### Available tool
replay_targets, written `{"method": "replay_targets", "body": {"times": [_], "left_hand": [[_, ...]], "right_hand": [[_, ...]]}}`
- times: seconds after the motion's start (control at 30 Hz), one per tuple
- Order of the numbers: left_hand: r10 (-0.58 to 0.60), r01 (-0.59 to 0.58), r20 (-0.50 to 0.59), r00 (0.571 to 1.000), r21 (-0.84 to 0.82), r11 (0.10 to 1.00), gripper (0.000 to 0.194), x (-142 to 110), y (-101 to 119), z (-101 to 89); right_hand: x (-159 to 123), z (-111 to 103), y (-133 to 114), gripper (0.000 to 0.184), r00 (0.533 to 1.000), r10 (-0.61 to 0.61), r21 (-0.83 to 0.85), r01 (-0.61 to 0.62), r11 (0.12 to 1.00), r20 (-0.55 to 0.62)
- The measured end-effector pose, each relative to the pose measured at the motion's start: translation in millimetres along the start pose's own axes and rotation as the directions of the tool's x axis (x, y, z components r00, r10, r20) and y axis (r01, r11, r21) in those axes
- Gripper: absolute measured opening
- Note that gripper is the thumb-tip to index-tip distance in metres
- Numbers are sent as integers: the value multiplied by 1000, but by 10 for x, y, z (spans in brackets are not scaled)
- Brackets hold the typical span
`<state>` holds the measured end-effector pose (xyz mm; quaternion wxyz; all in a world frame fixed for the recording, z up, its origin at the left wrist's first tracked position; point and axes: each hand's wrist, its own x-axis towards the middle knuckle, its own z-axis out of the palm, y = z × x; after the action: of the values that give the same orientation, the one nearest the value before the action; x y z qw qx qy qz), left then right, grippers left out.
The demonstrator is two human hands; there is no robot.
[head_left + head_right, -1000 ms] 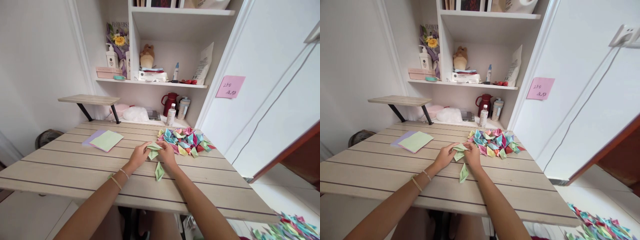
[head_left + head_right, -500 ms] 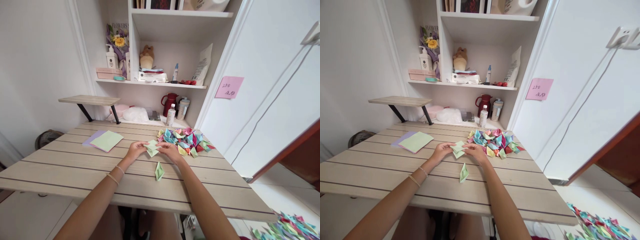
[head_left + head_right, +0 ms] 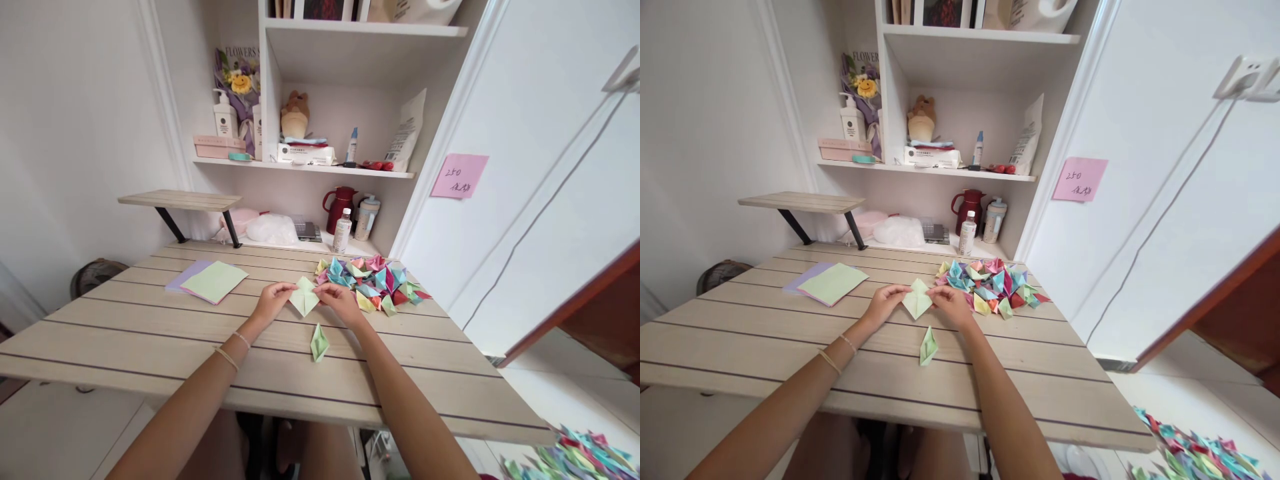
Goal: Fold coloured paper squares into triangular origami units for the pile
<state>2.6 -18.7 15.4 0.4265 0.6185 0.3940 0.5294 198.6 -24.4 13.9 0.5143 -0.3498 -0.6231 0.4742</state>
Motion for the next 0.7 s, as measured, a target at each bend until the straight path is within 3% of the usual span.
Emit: {"method": "replay_targets", "body": {"times": [0.13, 0.2, 0.27, 0.37, 0.47, 0.57, 0.7], "left_hand": [[28, -24, 81, 996, -44, 999, 44, -43, 9, 36], [51, -52, 85, 995, 9, 999, 48, -52, -2, 42], [67, -72, 61, 996, 90, 993, 39, -51, -18, 36], [28, -32, 36, 999, 132, 991, 29, -44, -23, 22], [-42, 39, 113, 993, 28, 999, 31, -49, 0, 30], [-31, 46, 172, 985, -86, 995, 33, -60, 20, 59], [-29, 47, 168, 985, -102, 994, 37, -71, 6, 94]], "right_hand": [[12, 8, 21, 44, 996, -92, -198, 90, 976, 1], [16, 10, 20, 37, 989, -148, -351, 133, 927, -18], [13, 13, 8, 26, 978, -208, -451, 172, 876, -31], [-3, 30, -21, 22, 966, -257, -466, 216, 858, -27], [-25, 65, -50, 24, 968, -250, -451, 226, 863, 6], [-44, 104, -70, 26, 973, -222, -442, 225, 868, 59], [-57, 140, -61, 27, 979, -196, -448, 199, 872, 52]]}}
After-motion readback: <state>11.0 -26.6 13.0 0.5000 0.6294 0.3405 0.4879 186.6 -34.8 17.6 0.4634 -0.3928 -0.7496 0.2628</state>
